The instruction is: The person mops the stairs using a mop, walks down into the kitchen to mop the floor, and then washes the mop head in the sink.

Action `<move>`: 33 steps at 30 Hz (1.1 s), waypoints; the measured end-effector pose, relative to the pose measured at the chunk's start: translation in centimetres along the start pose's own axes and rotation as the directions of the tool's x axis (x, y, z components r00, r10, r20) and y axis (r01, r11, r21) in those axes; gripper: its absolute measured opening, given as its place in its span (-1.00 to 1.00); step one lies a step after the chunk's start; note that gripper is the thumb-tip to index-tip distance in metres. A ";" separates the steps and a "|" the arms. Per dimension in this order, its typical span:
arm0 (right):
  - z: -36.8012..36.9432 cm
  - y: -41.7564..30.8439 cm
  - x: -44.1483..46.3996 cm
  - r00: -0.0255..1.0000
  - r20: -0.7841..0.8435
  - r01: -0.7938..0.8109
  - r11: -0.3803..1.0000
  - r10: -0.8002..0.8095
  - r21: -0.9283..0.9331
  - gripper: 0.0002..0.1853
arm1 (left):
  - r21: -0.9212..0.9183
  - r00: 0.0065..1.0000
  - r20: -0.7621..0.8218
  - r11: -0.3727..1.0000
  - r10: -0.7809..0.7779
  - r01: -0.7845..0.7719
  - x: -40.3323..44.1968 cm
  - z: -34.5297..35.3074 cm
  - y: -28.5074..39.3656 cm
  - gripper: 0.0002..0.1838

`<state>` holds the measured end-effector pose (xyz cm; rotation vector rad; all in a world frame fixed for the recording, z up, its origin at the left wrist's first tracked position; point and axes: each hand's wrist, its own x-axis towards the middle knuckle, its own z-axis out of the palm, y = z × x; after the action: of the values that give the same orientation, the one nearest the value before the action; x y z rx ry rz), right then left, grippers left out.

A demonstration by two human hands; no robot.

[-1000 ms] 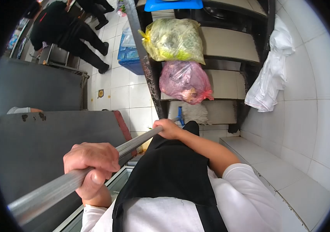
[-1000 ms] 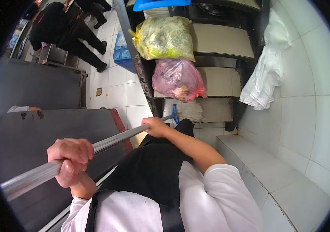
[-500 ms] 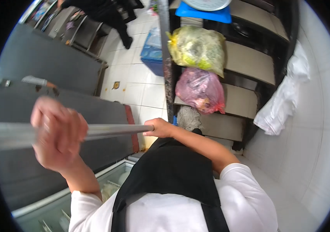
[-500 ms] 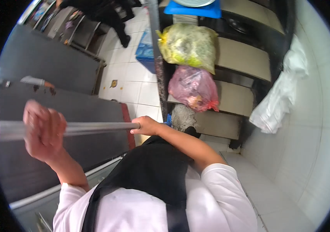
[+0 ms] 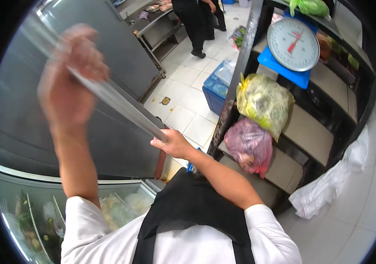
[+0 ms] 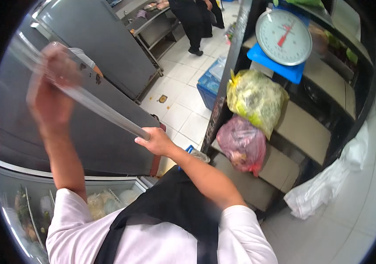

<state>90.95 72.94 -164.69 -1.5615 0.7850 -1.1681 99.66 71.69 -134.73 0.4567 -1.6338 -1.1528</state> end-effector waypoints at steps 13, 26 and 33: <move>-17.3 10.6 8.1 0.708 -0.695 -0.503 0.602 -0.126 -0.621 -0.31 | 0.137 0.975 -0.221 0.988 -0.036 0.068 3.8 -13.4 -15.1 -0.76; -19.9 20.2 13.4 0.324 -0.911 -0.946 0.105 0.255 -0.307 -0.47 | 0.098 0.943 -0.209 0.954 -0.259 0.284 16.8 -24.6 -28.6 -0.72; -19.4 20.3 14.0 0.307 -0.928 -0.950 0.126 0.209 -0.286 -0.54 | 0.125 0.957 -0.225 0.969 -0.182 0.214 21.4 -26.7 -31.0 -0.72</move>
<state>78.46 48.04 -179.05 -0.9713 2.7253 -0.5243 107.65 28.85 -149.93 0.8286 -1.5167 -1.0908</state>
